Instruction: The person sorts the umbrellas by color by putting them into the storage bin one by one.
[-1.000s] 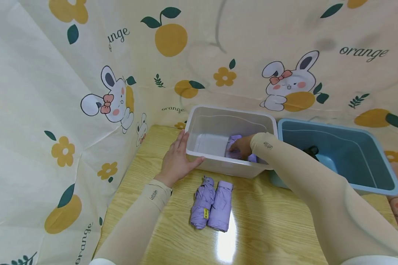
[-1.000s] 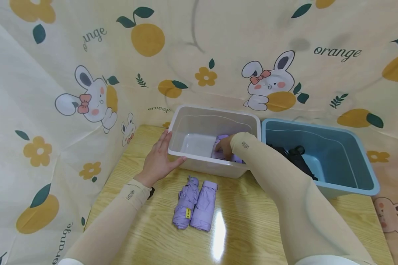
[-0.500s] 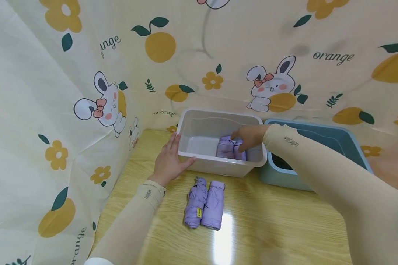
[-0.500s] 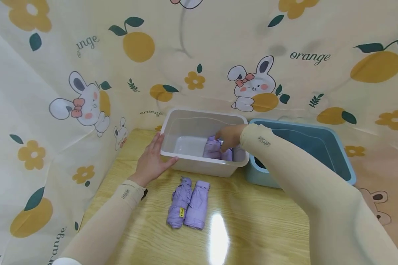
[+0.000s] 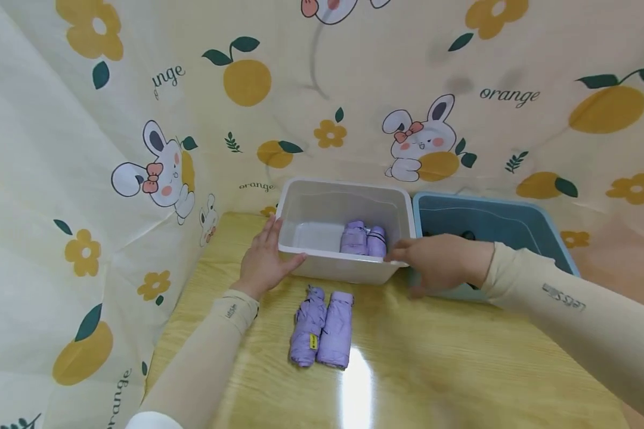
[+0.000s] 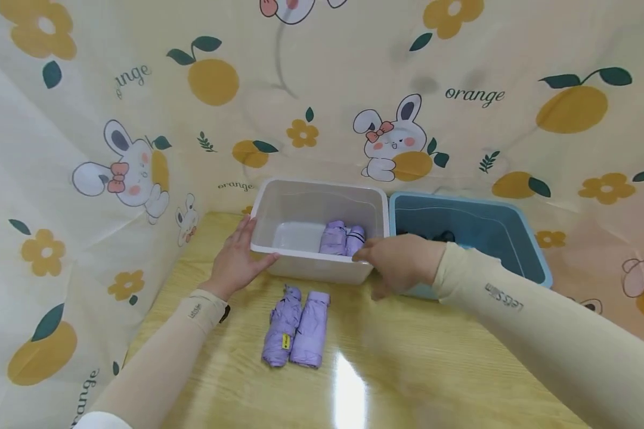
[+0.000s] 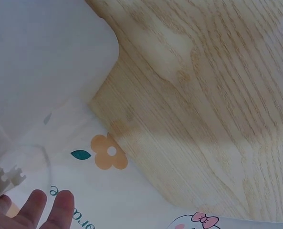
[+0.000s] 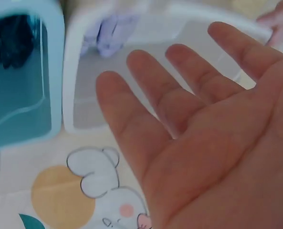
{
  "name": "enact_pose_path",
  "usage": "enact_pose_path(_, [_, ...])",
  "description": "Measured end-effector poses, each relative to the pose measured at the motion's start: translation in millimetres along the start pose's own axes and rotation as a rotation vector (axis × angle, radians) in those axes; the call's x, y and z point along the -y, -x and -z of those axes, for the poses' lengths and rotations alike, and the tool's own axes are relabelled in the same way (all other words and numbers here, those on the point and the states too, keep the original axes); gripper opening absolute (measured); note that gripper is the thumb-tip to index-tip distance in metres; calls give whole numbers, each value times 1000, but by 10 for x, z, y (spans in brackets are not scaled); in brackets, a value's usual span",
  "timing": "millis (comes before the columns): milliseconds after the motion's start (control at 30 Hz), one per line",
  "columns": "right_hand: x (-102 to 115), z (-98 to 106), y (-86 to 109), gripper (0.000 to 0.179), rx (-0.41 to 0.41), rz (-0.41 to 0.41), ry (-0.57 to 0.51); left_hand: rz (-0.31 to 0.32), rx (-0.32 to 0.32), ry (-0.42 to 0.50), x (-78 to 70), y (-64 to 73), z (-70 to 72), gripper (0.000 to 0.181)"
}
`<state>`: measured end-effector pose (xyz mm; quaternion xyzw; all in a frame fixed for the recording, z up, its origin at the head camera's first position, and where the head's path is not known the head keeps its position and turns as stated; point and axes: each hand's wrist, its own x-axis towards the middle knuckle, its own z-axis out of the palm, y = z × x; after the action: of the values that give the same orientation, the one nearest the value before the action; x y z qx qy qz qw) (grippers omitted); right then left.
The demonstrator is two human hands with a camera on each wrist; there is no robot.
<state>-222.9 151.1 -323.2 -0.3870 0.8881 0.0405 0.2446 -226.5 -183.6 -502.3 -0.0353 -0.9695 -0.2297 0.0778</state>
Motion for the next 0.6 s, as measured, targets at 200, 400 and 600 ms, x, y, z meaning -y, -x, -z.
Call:
enact_pose_path(200, [166,-328,266,89,3,64,54,-7,-1,-5,-8,3,-14,107])
enact_pose_path(400, [296,-589,400,92,8,60,85,-10,-10,1,-21,-4,0,108])
enact_pose_path(600, [422,-807,475,91,-28,98,95,12,1,-5,-10,14,-2,108])
